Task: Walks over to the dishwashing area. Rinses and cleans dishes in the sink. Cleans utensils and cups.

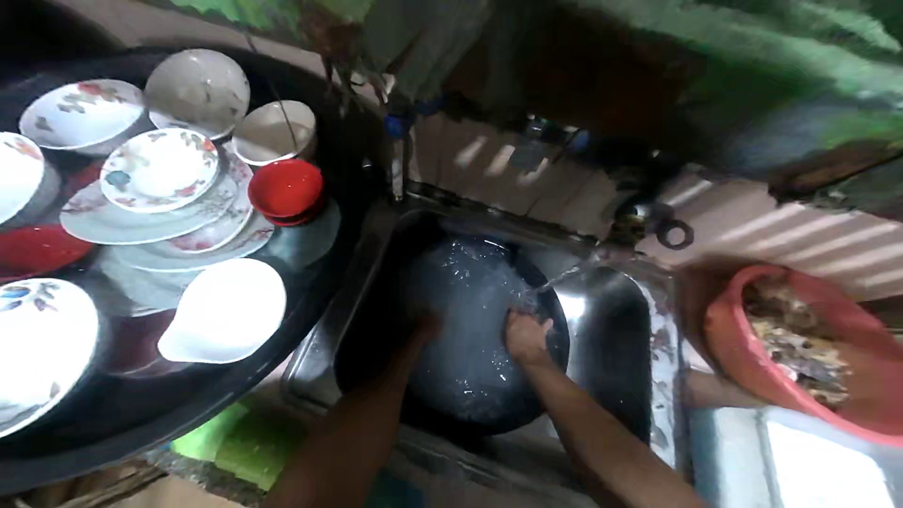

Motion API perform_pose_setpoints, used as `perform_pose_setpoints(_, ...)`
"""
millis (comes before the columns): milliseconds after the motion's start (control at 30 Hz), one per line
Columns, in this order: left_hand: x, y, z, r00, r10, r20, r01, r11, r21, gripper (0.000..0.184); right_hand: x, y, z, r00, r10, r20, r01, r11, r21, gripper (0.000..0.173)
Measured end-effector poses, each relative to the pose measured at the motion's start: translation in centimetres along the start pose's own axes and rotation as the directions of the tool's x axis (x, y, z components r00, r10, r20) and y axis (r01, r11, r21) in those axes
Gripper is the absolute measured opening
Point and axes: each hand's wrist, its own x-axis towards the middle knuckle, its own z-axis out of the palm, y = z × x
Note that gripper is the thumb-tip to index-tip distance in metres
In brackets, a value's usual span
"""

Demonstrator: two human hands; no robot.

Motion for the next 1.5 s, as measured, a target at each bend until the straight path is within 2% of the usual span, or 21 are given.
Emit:
perform_pose_setpoints(133, 0.4, -1.3, 0.7, 0.986, 0.137, 0.091, -0.129, 0.988, -0.087, 0.059, -2.9, -0.5, -1.7, 0.954, -0.119, -0.276, 0.136, 0.99, 0.042, 0.037)
perform_pose_setpoints(200, 0.3, -1.4, 2.4, 0.982, 0.139, 0.128, -0.13, 0.989, -0.075, 0.068, -4.6, -1.8, -4.9, 0.89, -0.112, -0.442, 0.175, 0.979, 0.105, 0.028)
perform_pose_setpoints(267, -0.2, -0.6, 3.2, 0.976, 0.114, 0.185, -0.121, 0.992, 0.029, 0.066, -7.3, -4.1, -9.5, 0.832, -0.097, -0.546, 0.278, 0.926, 0.257, 0.027)
perform_pose_setpoints(333, -1.0, -0.2, 3.4, 0.966, 0.126, 0.227, -0.154, 0.982, 0.112, 0.062, -10.0, -7.7, -13.6, 0.73, -0.084, -0.679, 0.477, 0.774, 0.416, 0.026)
perform_pose_setpoints(400, -1.6, -0.8, 3.9, 0.951, 0.15, 0.271, -0.184, 0.977, 0.106, 0.076, -12.0, -12.1, -17.1, 0.681, -0.094, -0.726, 0.626, 0.59, 0.511, 0.026)
perform_pose_setpoints(433, -1.8, -1.2, 4.1, 0.943, 0.164, 0.29, -0.197, 0.976, 0.091, 0.08, -12.6, -14.3, -18.5, 0.666, -0.139, -0.733, 0.685, 0.501, 0.528, 0.026)
perform_pose_setpoints(500, -2.5, -1.5, 3.8, 0.929, 0.164, 0.331, -0.208, 0.973, 0.102, 0.069, -13.1, -17.8, -20.8, 0.673, -0.287, -0.682, 0.738, 0.329, 0.589, 0.03)
perform_pose_setpoints(567, -3.3, -1.6, 3.0, 0.938, 0.104, 0.331, -0.16, 0.976, 0.147, 0.073, -12.3, -18.8, -21.5, 0.652, -0.438, -0.619, 0.747, 0.232, 0.623, 0.042)
perform_pose_setpoints(633, -3.8, -1.9, 2.3, 0.956, 0.076, 0.282, -0.125, 0.979, 0.158, 0.087, -9.6, -16.7, -19.6, 0.584, -0.498, -0.642, 0.811, 0.315, 0.493, 0.041)
perform_pose_setpoints(667, -4.0, -2.0, 1.9, 0.963, 0.089, 0.253, -0.129, 0.981, 0.145, 0.089, -7.8, -14.8, -18.0, 0.605, -0.505, -0.615, 0.795, 0.423, 0.434, 0.037)
perform_pose_setpoints(700, -4.2, -2.0, 1.5, 0.967, 0.099, 0.236, -0.137, 0.98, 0.147, 0.093, -5.8, -12.6, -16.0, 0.673, -0.504, -0.541, 0.733, 0.553, 0.396, 0.032)
perform_pose_setpoints(767, -5.0, -1.9, 0.7, 0.974, 0.103, 0.201, -0.141, 0.972, 0.187, 0.097, -2.0, -8.1, -11.4, 0.832, -0.486, -0.267, 0.552, 0.772, 0.316, 0.029)
perform_pose_setpoints(800, -5.4, -1.8, 0.3, 0.978, 0.098, 0.184, -0.135, 0.97, 0.2, 0.091, -0.3, -6.5, -8.9, 0.86, -0.489, -0.148, 0.511, 0.827, 0.235, 0.032)
perform_pose_setpoints(867, -5.6, -1.9, -0.6, 0.98, 0.13, 0.153, -0.165, 0.956, 0.241, 0.055, 2.0, -5.2, -4.9, 0.826, -0.563, -0.028, 0.563, 0.821, 0.093, 0.037)
perform_pose_setpoints(933, -5.2, -2.0, -1.2, 0.972, 0.163, 0.168, -0.207, 0.933, 0.293, 0.042, 3.4, -6.4, -2.7, 0.757, -0.652, 0.042, 0.65, 0.758, 0.053, 0.036)
perform_pose_setpoints(1000, -4.3, -2.0, -1.0, 0.974, 0.151, 0.17, -0.195, 0.941, 0.278, 0.049, 4.3, -8.2, -1.6, 0.759, -0.628, 0.169, 0.628, 0.776, 0.059, 0.041)
perform_pose_setpoints(1067, -3.3, -2.5, 0.1, 0.983, 0.09, 0.162, -0.12, 0.975, 0.185, 0.058, 4.8, -9.0, -1.3, 0.789, -0.526, 0.318, 0.541, 0.84, 0.046, 0.054)
perform_pose_setpoints(1167, -3.6, -2.7, 0.3, 0.977, -0.047, 0.207, 0.028, 0.995, 0.096, 0.058, 6.3, -7.4, -1.2, 0.804, -0.422, 0.419, 0.482, 0.875, -0.044, 0.05)
perform_pose_setpoints(1333, -4.0, -1.3, 0.9, 0.97, -0.082, 0.228, 0.06, 0.993, 0.101, 0.078, 4.5, -2.3, -1.5, 0.879, -0.281, 0.385, 0.332, 0.941, -0.071, 0.055)
perform_pose_setpoints(1433, -4.5, 0.9, 0.9, 0.957, -0.106, 0.271, 0.046, 0.975, 0.218, 0.066, 2.6, -0.3, -0.6, 0.889, -0.264, 0.374, 0.327, 0.938, -0.116, 0.052)
perform_pose_setpoints(1500, -4.4, 1.4, 1.8, 0.951, -0.127, 0.281, 0.056, 0.967, 0.249, 0.053, 1.7, 0.7, 0.3, 0.88, -0.255, 0.401, 0.304, 0.951, -0.063, 0.051)
